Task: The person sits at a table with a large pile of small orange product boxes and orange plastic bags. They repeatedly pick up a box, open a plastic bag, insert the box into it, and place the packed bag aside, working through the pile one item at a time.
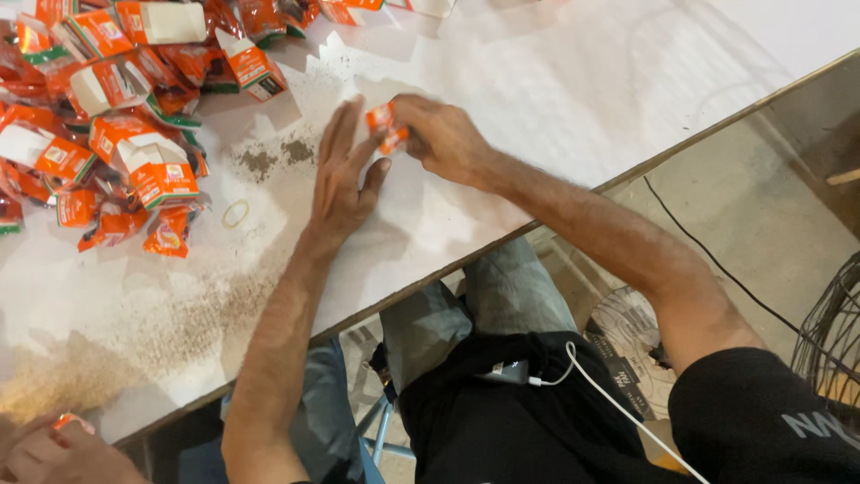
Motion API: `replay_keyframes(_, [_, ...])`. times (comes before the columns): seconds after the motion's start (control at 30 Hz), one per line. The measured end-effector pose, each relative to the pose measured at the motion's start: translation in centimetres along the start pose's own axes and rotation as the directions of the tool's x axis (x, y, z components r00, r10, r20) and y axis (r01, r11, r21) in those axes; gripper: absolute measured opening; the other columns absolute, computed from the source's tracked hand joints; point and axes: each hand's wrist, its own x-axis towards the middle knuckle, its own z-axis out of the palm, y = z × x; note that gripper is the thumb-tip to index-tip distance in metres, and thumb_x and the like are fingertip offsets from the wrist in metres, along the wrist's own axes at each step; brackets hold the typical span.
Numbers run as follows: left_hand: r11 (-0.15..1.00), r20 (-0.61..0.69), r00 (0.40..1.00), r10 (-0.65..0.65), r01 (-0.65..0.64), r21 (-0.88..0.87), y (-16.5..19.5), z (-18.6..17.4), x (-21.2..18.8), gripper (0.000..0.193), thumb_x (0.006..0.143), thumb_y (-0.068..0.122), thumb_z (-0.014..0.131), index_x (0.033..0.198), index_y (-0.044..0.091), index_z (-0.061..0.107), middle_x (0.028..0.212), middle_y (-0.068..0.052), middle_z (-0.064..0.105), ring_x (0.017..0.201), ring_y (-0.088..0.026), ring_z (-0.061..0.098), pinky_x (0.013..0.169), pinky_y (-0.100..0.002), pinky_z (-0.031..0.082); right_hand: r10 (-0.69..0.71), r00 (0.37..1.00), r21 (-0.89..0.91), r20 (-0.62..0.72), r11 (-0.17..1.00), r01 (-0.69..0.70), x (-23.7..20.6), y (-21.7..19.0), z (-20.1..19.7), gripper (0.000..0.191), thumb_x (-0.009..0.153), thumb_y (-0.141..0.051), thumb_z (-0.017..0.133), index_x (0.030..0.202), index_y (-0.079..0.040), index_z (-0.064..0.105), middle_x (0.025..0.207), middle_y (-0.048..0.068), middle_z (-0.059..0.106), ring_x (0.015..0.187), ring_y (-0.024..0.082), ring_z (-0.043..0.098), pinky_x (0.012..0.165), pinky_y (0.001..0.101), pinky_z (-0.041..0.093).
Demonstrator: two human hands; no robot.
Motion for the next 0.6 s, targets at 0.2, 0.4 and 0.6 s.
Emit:
replay_keyframes(0.2, [0.986, -0.085, 0.995, -0.05, 0.063, 0.155, -7.1, 2.0, 6.9, 0.057, 0.105, 0.014, 0.064, 0.156, -0.005, 0.047, 0.17, -0.023, 0.034, 0.161, -0.044, 0.03, 0.135, -0.054, 0.027, -0.131, 0.911, -0.511, -0.39, 0.854, -0.096, 0.3, 3.3, -0.3, 0.067, 0.08, -0.009, 0.081, 0.139, -0.011, 0.048, 0.15, 0.028, 0.034, 0.139, 0.047, 0.036, 0.114, 0.0557, 0.035])
replay_keyframes(0.4, [0.896, 0.012, 0.964, -0.265, 0.241, 0.373, -10.9, 4.6, 16.6, 0.042, 0.102, 0.029, 0.073, 0.135, 0.007, 0.061, 0.139, -0.016, 0.058, 0.132, -0.04, 0.052, 0.11, -0.053, 0.04, 0.097, 0.987, -0.109, -0.128, 0.988, -0.112, 0.6, 6.3, 2.2, 0.072, 0.097, -0.011, 0.077, 0.155, -0.014, 0.034, 0.165, 0.018, 0.035, 0.155, 0.041, 0.034, 0.128, 0.0477, 0.037])
replay_keyframes(0.6, [0.878, 0.22, 0.899, -0.378, 0.424, -0.223, -9.3, 7.5, 16.0, 0.035, 0.106, 0.019, 0.059, 0.139, 0.008, 0.054, 0.109, -0.02, 0.062, 0.107, -0.028, 0.063, 0.099, -0.044, 0.05, 0.186, 0.933, 0.105, -0.308, 0.981, -0.161, 2.3, 7.6, 1.2, 0.093, 0.1, -0.021, 0.077, 0.16, -0.001, 0.009, 0.159, 0.025, 0.027, 0.134, 0.043, 0.04, 0.113, 0.0506, 0.04])
